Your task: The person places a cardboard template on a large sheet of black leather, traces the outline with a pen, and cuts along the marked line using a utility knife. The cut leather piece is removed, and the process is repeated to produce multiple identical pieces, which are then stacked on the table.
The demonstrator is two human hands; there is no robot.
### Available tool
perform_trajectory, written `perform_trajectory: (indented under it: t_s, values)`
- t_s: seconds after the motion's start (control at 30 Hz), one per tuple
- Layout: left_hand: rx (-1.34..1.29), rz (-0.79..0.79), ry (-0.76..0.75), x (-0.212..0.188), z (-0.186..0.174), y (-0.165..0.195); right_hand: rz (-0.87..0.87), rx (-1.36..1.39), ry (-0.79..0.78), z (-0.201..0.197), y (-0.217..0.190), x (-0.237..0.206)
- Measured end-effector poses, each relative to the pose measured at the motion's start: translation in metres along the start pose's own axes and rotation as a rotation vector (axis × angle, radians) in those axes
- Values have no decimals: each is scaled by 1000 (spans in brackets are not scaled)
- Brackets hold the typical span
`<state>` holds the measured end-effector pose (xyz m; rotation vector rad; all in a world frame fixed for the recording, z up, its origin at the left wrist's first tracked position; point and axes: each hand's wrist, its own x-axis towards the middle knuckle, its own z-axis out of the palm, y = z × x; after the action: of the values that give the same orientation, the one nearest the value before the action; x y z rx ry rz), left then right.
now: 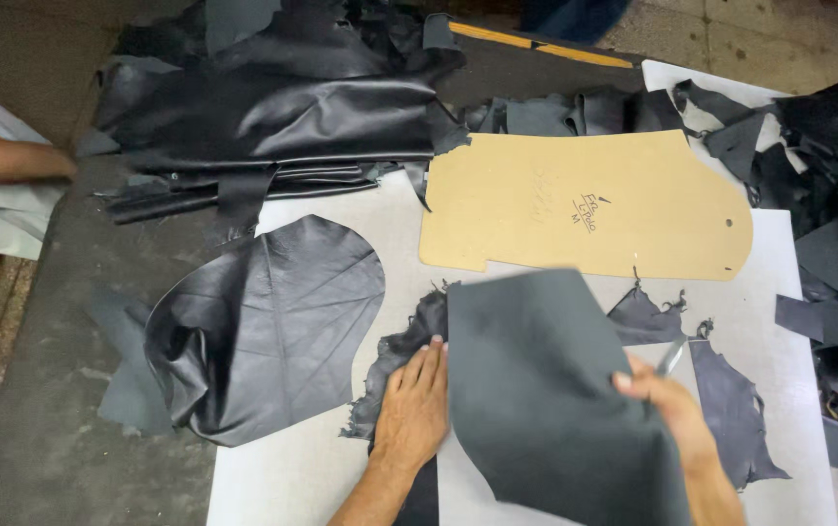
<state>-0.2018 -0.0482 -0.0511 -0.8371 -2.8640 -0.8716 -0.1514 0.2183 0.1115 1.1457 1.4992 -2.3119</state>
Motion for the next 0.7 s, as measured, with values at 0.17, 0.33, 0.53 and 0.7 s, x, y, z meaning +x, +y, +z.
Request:
perform_trajectory:
  t_s: [0.17, 0.33, 0.53, 0.7]
  values:
    - [22, 17, -13, 5, 0, 11, 209, 20, 88, -114, 108, -24]
    - [143, 28, -35, 8, -1, 32, 79, -76, -186, -291, 78, -105]
    - [-19, -235, -35, 58, 9, 55, -258, 148, 212, -391, 71, -88]
    - [-87, -423, 235, 183, 19, 52, -147, -84, 209, -400, 43, -33]
